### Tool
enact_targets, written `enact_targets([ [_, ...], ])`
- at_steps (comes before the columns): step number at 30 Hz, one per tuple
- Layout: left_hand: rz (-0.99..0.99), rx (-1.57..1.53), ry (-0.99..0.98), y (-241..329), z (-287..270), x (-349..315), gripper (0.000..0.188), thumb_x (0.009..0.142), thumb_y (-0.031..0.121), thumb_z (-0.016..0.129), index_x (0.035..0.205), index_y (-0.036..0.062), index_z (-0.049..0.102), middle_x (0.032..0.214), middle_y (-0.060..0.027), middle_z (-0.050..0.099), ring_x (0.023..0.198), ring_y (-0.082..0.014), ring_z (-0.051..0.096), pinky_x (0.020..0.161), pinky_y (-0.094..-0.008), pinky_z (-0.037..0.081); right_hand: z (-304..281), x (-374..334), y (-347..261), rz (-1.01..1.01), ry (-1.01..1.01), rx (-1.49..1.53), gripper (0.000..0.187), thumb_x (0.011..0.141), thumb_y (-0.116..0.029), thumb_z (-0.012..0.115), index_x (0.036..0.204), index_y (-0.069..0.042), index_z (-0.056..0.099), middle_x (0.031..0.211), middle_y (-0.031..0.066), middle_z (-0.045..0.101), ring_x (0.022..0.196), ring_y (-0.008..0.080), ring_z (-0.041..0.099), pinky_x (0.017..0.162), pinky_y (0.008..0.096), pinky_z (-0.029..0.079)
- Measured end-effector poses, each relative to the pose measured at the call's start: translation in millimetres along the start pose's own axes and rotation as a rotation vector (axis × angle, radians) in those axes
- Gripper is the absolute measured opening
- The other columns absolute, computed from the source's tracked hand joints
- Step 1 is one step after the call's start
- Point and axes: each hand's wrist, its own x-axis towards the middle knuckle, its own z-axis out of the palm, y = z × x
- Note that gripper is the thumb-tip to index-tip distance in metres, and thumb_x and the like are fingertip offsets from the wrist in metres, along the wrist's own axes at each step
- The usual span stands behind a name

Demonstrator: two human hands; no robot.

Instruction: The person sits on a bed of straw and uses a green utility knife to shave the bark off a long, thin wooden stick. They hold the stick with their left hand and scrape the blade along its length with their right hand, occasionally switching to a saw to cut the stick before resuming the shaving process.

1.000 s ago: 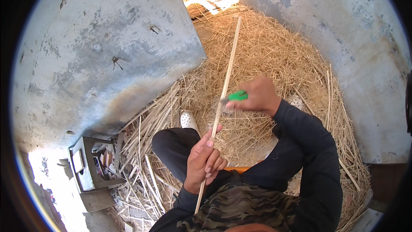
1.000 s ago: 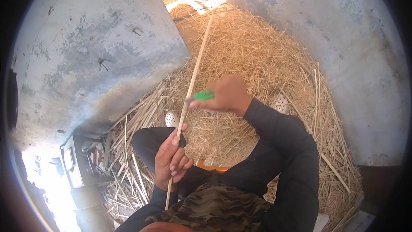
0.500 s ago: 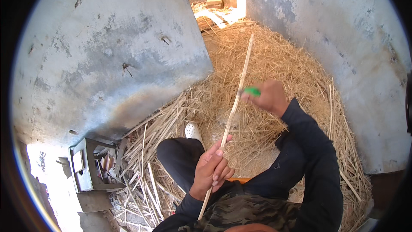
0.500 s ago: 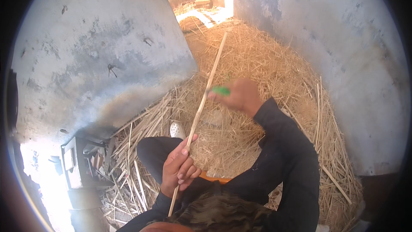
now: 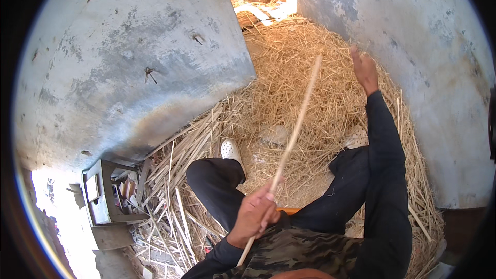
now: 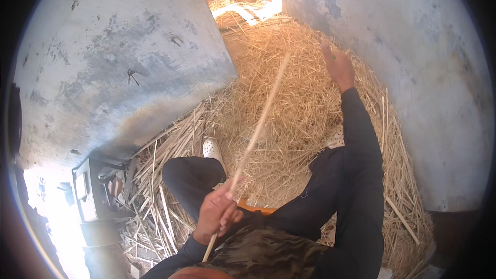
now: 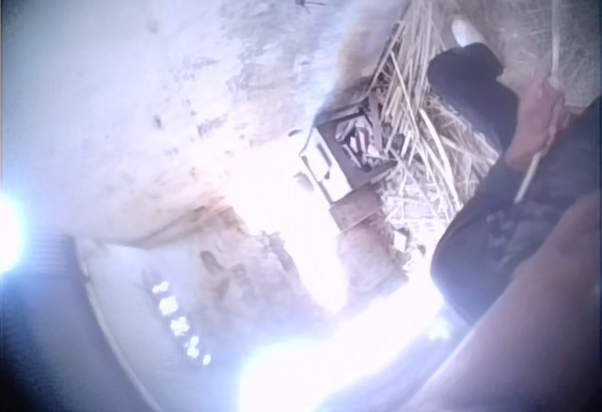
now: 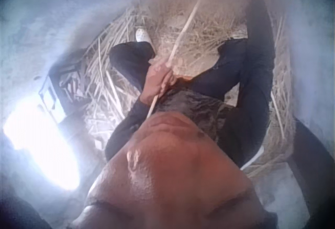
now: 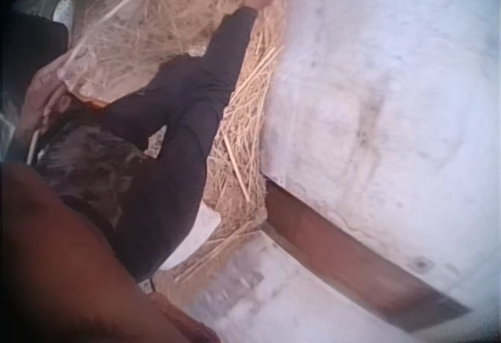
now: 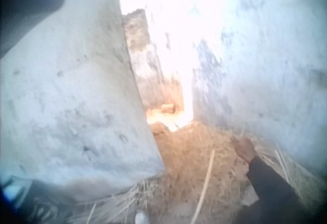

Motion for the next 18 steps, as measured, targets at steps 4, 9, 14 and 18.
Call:
enact_targets([
  [4,0.172,0.058,0.119,4.6,-13.8,20.6,0.046,0.102,0.018,0.044,0.144,-0.0003,0.036,0.045,0.0054,0.035,0.035,-0.0034,0.029,0.043,-0.0212,0.028,11.8,-82.7,-88.3,-0.382,-0.226,0.008,0.063,0.084,-0.071,0.051,0.072,-0.014,0.075,0.048,0.0007,0.044,0.046,0.0142,0.043,0.044,0.0341,0.032],
  [9,0.236,0.058,0.091,12.5,-6.4,30.8,0.047,0.102,0.013,0.047,0.145,-0.0007,0.034,0.053,0.0051,0.038,0.044,-0.0029,0.034,0.048,-0.0202,0.031,10.5,-148.2,-140.2,-0.691,-0.373,-0.088,0.059,0.079,-0.072,0.058,0.072,-0.017,0.075,0.047,0.0055,0.052,0.041,0.0214,0.051,0.042,0.0372,0.039],
  [14,0.217,0.009,0.034,2.0,-2.1,31.6,0.048,0.101,0.012,0.048,0.146,0.0002,0.035,0.056,0.0048,0.039,0.046,-0.0033,0.034,0.048,-0.0205,0.031,28.5,-108.2,-114.8,-0.413,-0.38,-0.212,0.083,0.075,-0.088,0.041,0.056,-0.01,0.065,0.04,0.0032,0.042,0.034,0.0185,0.041,0.035,0.0355,0.031],
  [18,0.265,0.04,0.07,10.3,-5.5,32.9,0.049,0.101,0.013,0.048,0.146,0.0016,0.034,0.06,0.0048,0.041,0.046,-0.0033,0.035,0.049,-0.0205,0.033,34.6,-151.7,-140.8,-0.634,-0.305,0.035,0.086,0.075,-0.088,0.038,0.05,-0.009,0.06,0.037,0.0018,0.035,0.034,0.0176,0.038,0.035,0.0361,0.03],
])
